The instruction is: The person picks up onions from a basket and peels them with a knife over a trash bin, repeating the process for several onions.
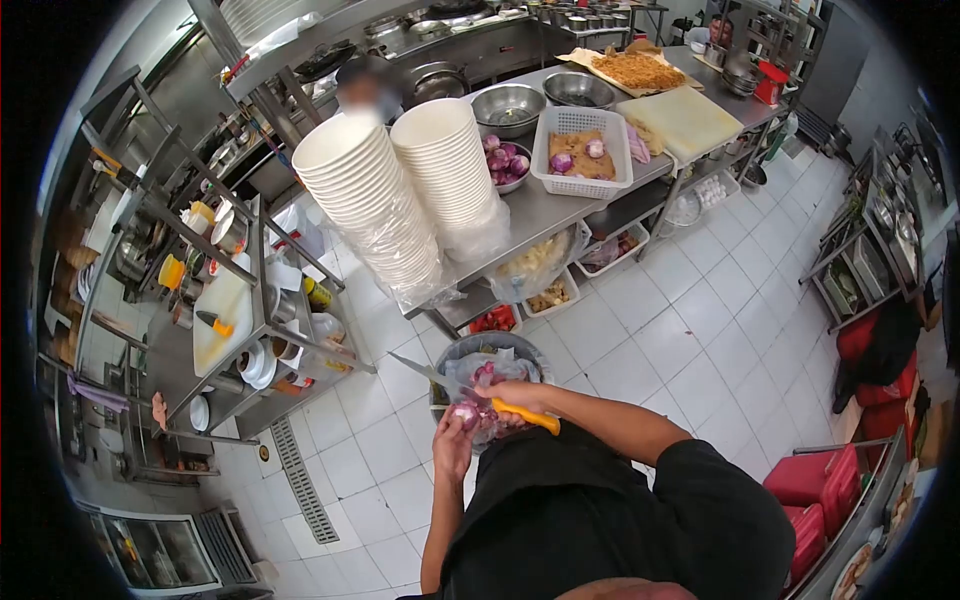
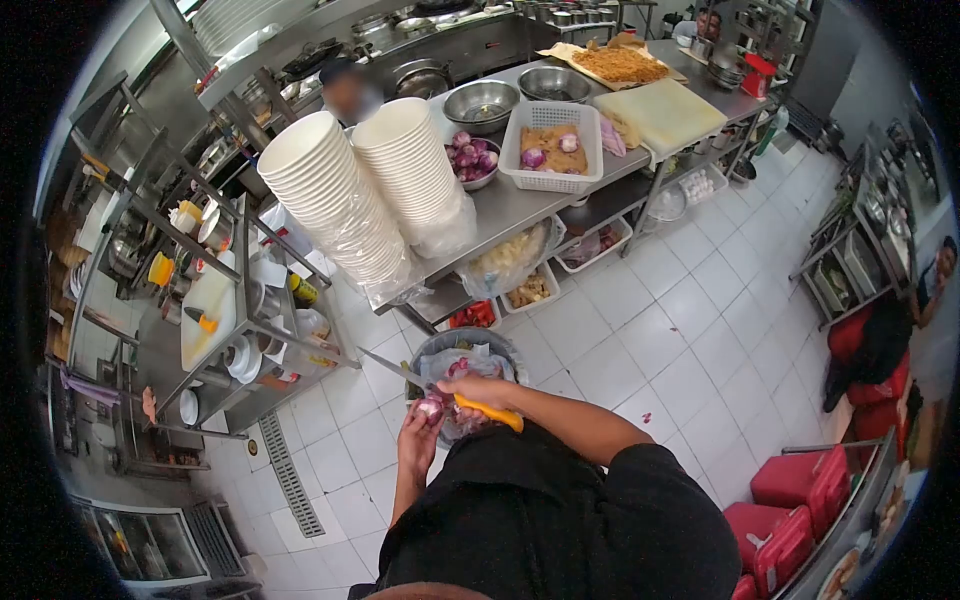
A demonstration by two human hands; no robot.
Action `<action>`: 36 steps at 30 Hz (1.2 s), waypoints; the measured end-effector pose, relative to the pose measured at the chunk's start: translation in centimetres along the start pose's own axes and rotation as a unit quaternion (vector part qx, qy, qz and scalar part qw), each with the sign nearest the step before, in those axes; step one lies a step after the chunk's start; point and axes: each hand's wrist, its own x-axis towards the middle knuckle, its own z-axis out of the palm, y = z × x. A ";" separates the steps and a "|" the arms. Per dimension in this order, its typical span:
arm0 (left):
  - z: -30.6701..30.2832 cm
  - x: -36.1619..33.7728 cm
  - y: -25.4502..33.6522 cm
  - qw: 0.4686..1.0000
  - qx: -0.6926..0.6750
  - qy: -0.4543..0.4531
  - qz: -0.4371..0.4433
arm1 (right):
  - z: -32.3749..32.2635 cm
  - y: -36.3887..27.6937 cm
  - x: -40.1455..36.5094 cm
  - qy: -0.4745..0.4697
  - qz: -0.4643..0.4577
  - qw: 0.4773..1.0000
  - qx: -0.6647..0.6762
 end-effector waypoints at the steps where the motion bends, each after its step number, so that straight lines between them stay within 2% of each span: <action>1: 0.2 -0.1 0.1 1.000 0.001 -0.006 -0.001 | 0.1 -0.1 -0.5 -0.017 0.001 1.000 0.013; 4: 0.9 -0.6 -0.1 1.000 -0.002 -0.015 -0.005 | -0.5 0.7 0.8 -0.069 0.071 0.993 0.062; 10: 2.2 -0.7 -0.3 0.999 -0.018 -0.005 -0.026 | 0.0 1.5 1.0 -0.060 0.012 0.998 0.013; 14: 0.8 0.3 -1.8 0.999 0.014 0.022 -0.030 | 0.8 1.9 1.3 0.036 0.033 0.998 -0.046; 22: -0.1 0.1 -2.4 0.996 -0.012 0.023 -0.087 | -0.4 3.8 3.4 -0.021 0.061 0.998 0.000; 25: -1.1 0.6 -3.4 0.995 -0.025 0.038 -0.086 | -0.5 4.7 4.2 0.005 0.058 0.998 -0.026; 28: -1.1 0.6 -4.1 0.994 -0.008 0.090 -0.061 | 0.0 4.9 4.3 0.034 0.026 0.998 -0.045; 32: -2.0 0.6 -3.6 0.995 -0.026 0.084 -0.034 | 0.3 3.8 4.0 0.029 0.026 0.999 -0.030; 36: -2.6 0.0 -2.8 0.997 -0.033 0.049 -0.050 | 0.5 3.5 5.0 -0.003 0.034 0.999 -0.036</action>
